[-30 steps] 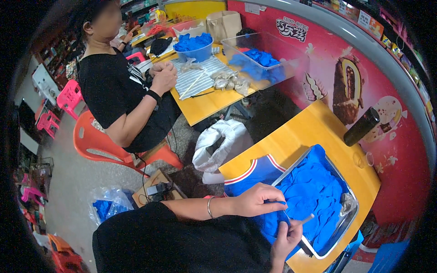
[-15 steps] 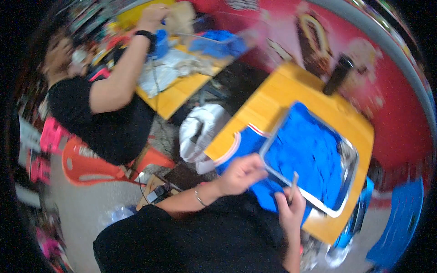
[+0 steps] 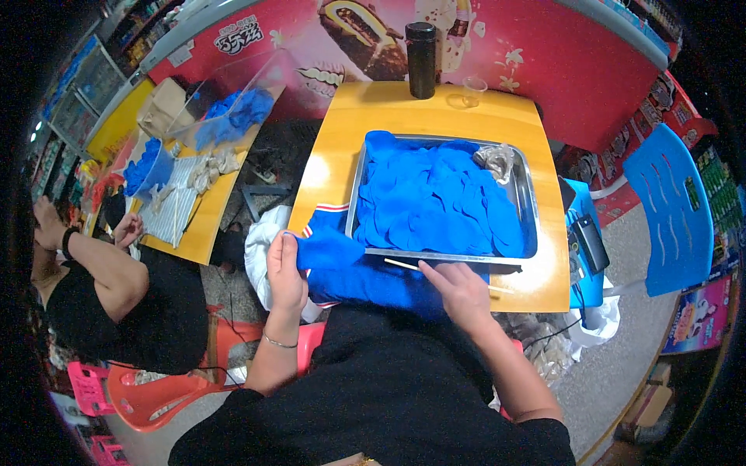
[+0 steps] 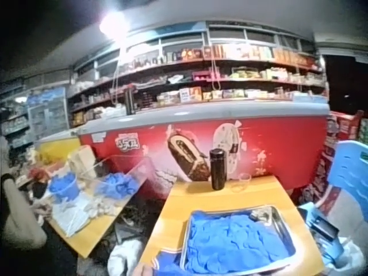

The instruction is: Manually assembling small blue fabric items by stuffing them and using a small tool to tuck in the edges for finishing.

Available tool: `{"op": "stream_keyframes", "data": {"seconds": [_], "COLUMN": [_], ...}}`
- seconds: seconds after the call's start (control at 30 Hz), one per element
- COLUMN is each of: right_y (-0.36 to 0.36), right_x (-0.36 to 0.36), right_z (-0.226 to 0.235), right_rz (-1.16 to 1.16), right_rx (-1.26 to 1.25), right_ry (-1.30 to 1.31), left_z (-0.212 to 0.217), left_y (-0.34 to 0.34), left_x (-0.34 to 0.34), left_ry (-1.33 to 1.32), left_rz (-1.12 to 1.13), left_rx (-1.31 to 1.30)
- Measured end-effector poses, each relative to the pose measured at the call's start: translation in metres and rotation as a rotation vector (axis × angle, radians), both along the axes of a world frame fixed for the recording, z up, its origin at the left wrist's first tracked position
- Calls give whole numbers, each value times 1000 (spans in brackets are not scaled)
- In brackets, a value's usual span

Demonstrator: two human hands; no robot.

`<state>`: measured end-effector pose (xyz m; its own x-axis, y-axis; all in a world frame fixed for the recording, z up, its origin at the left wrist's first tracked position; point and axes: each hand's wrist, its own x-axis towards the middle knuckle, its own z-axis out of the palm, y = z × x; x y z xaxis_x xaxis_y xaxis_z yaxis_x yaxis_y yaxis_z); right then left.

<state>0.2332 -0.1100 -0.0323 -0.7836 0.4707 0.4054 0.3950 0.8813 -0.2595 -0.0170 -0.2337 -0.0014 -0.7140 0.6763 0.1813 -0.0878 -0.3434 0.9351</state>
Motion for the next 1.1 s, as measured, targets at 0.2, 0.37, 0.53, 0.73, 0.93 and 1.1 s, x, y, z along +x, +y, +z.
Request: {"op": "stream_keyframes", "data": {"seconds": [0.2,0.37,0.53,0.73,0.93,1.1], "right_y": [7,21,116,231,253,230], "right_x": [-2,3,-9,-12,-7,9], "right_z": [-12,14,55,25,31,74], "right_rz": [69,143,-201,-232,-328,-293], "right_rx": [35,-35,26,263,246,20], "right_ry": [148,418,367,-68,-294,273], "left_z": [26,7,-15,4,10,-2], "left_y": [30,58,87,88,66,64], "left_x": [7,8,4,12,7,14], "left_ry": [-55,70,641,1022,881,484], "left_rz": [-91,-179,-140,31,-23,-182], "left_rx": [56,47,-368,-350,-338,-92]}}
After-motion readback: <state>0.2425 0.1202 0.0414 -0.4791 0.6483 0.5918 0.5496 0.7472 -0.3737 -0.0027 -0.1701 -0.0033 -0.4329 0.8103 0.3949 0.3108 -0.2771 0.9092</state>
